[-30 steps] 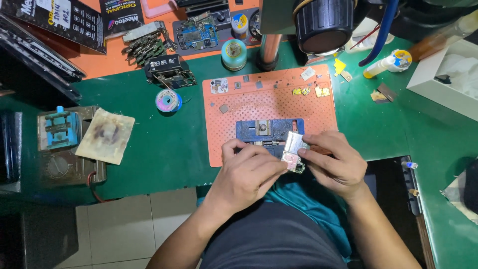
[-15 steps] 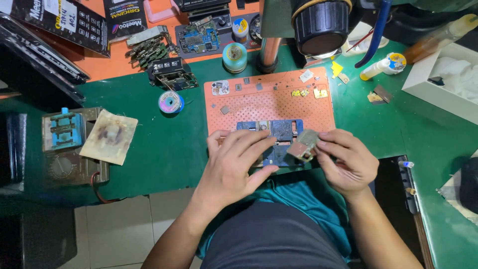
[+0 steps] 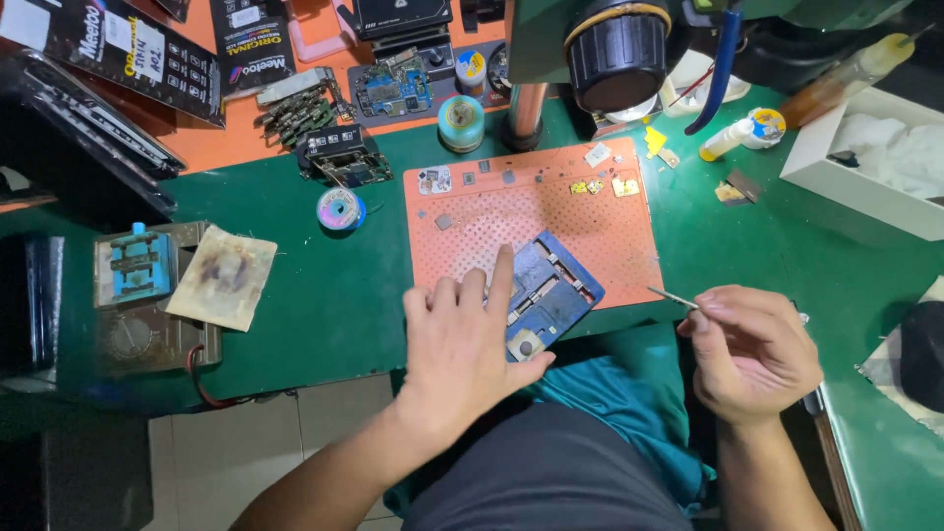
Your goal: The person uses a multimeter to test a small circuit board, then places it on a work mat. They use a soldering iron to work on the board's components, secure it in a blue vise, and apply a liquid from a bottle onto the board.
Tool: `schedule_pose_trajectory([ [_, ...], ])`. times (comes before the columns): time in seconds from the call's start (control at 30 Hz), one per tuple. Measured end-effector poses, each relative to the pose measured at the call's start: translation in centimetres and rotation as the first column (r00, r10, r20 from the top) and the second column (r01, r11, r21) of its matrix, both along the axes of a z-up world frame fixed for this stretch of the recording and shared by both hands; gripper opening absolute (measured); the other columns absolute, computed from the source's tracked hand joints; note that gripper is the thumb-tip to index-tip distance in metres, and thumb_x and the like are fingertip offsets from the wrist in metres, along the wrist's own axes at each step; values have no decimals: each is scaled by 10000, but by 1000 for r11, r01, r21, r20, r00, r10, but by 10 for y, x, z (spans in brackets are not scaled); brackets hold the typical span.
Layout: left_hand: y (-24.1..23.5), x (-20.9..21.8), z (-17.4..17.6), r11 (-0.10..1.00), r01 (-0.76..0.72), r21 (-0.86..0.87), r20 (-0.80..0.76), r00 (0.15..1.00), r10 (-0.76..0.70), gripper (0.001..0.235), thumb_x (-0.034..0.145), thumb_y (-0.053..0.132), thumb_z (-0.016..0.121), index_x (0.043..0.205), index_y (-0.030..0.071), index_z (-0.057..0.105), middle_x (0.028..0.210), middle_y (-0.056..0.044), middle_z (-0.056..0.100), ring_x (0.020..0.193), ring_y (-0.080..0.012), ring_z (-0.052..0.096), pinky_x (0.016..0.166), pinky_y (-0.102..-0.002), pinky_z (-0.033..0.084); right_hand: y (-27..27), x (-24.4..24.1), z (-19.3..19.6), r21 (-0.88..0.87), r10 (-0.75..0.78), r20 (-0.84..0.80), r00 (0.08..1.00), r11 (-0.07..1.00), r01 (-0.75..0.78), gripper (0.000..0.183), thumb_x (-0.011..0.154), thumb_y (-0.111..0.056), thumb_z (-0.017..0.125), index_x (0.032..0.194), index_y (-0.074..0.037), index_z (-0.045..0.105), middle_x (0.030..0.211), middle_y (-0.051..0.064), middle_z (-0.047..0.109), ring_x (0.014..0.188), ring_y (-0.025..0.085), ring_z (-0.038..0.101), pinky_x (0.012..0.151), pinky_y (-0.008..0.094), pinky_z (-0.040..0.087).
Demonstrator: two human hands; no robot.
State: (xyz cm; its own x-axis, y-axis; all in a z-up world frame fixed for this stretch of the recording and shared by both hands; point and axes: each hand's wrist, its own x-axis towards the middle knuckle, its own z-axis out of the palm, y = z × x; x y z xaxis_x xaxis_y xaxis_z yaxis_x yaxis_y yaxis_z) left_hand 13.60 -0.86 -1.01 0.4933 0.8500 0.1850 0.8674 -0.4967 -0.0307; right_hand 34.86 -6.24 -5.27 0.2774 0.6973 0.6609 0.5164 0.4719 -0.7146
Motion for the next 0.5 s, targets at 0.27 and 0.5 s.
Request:
schedule_pose_trajectory([
  [0.27,27,4,26,844,501,193,-248,857,-452,439,781,270,461,1214,218,412,1154,-17,474,941,-214,471,772,-394,385,-16,7,5,-15,-73,-108,991,997,72,82,820,26,546,841,89,498,818,246,494,600,267,526,527,290,514],
  [0.5,75,12,-33,452,886,-102,-417,374,-828,535,818,258,390,1317,263,198,1386,76,203,1261,-190,212,985,-513,224,-31,19,-4,-11,-149,-195,969,989,150,107,828,-16,567,857,56,494,850,216,495,662,239,547,549,278,532],
])
